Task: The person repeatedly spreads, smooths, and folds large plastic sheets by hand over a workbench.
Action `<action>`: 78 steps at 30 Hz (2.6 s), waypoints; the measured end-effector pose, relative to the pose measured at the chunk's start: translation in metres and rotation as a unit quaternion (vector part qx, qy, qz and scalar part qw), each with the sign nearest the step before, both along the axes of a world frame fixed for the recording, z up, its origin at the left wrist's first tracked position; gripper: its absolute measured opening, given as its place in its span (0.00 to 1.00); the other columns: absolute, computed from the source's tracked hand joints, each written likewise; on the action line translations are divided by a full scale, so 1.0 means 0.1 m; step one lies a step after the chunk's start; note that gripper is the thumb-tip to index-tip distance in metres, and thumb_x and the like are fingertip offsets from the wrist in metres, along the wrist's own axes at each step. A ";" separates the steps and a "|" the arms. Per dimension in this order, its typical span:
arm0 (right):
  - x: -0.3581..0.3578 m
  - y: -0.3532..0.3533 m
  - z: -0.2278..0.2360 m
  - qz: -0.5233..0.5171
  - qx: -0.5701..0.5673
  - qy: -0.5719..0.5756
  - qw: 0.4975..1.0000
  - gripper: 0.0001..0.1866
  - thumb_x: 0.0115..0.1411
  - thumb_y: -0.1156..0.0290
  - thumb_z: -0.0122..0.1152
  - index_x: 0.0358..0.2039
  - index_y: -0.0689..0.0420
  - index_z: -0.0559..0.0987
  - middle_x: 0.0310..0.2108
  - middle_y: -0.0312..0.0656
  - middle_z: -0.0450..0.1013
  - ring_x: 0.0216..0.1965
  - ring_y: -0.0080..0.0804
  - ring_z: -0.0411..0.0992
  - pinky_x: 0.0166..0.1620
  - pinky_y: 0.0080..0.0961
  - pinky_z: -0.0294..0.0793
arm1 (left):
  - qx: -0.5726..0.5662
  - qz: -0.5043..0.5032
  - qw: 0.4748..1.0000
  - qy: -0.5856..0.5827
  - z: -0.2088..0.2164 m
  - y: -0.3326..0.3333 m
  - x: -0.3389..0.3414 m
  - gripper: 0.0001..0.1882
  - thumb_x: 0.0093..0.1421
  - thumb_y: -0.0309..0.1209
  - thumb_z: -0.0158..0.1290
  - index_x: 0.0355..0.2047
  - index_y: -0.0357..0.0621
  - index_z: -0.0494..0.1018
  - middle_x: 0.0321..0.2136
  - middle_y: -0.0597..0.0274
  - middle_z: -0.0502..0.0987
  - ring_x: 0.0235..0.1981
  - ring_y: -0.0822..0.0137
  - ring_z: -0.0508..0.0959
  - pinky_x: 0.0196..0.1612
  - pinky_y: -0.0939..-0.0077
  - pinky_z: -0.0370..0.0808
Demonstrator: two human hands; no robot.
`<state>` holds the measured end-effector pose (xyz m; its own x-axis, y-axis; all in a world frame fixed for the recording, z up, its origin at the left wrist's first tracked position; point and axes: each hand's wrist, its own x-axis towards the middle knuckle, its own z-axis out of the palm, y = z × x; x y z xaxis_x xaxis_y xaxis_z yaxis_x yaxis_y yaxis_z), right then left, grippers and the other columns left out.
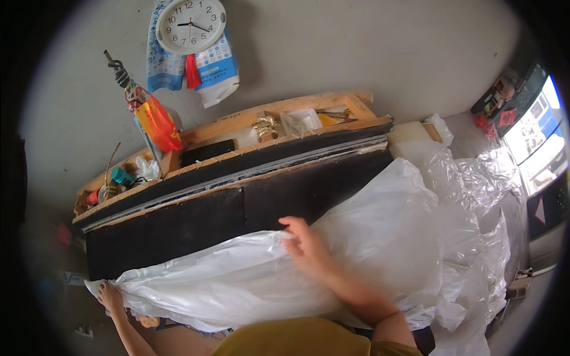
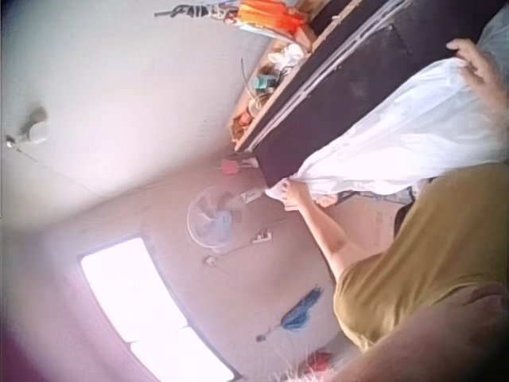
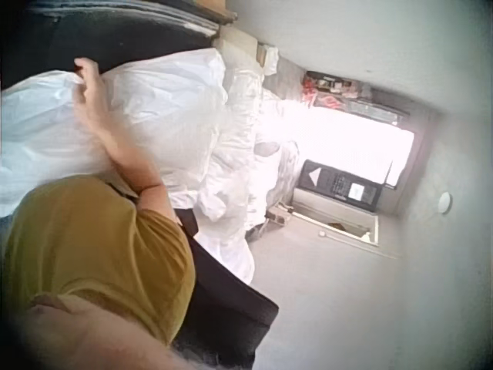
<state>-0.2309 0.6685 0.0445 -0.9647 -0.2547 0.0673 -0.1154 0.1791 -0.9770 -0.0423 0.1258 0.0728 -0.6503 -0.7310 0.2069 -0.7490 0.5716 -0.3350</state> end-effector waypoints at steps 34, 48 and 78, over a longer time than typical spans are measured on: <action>0.44 0.57 0.35 -0.044 0.457 0.281 0.843 0.25 0.54 0.59 0.51 0.48 0.63 0.69 0.52 0.50 0.64 0.54 0.44 0.60 0.56 0.53 0.49 | 0.264 -0.297 0.835 0.381 -0.34 1.34 -0.81 0.04 0.56 0.23 0.48 0.31 0.35 0.71 0.24 0.55 0.72 0.22 0.61 0.72 0.27 0.74 0.68; -0.03 0.47 0.07 -0.105 0.426 0.319 0.840 0.09 0.49 0.74 0.58 0.32 0.54 0.77 0.33 0.36 0.70 0.32 0.35 0.67 0.35 0.32 0.63 | 0.184 -0.236 0.880 0.368 -0.48 1.26 0.06 0.09 0.60 0.25 0.41 0.39 0.35 0.67 0.31 0.49 0.71 0.31 0.54 0.71 0.36 0.67 0.67; -1.76 0.75 0.41 -0.306 0.127 -0.156 0.931 0.24 0.51 0.44 0.59 0.26 0.55 0.71 0.24 0.32 0.65 0.28 0.17 0.61 0.31 0.17 0.61 | 0.276 -0.130 0.819 0.487 -0.22 1.55 -2.24 0.09 0.50 0.28 0.47 0.33 0.41 0.63 0.18 0.50 0.71 0.22 0.48 0.73 0.28 0.61 0.68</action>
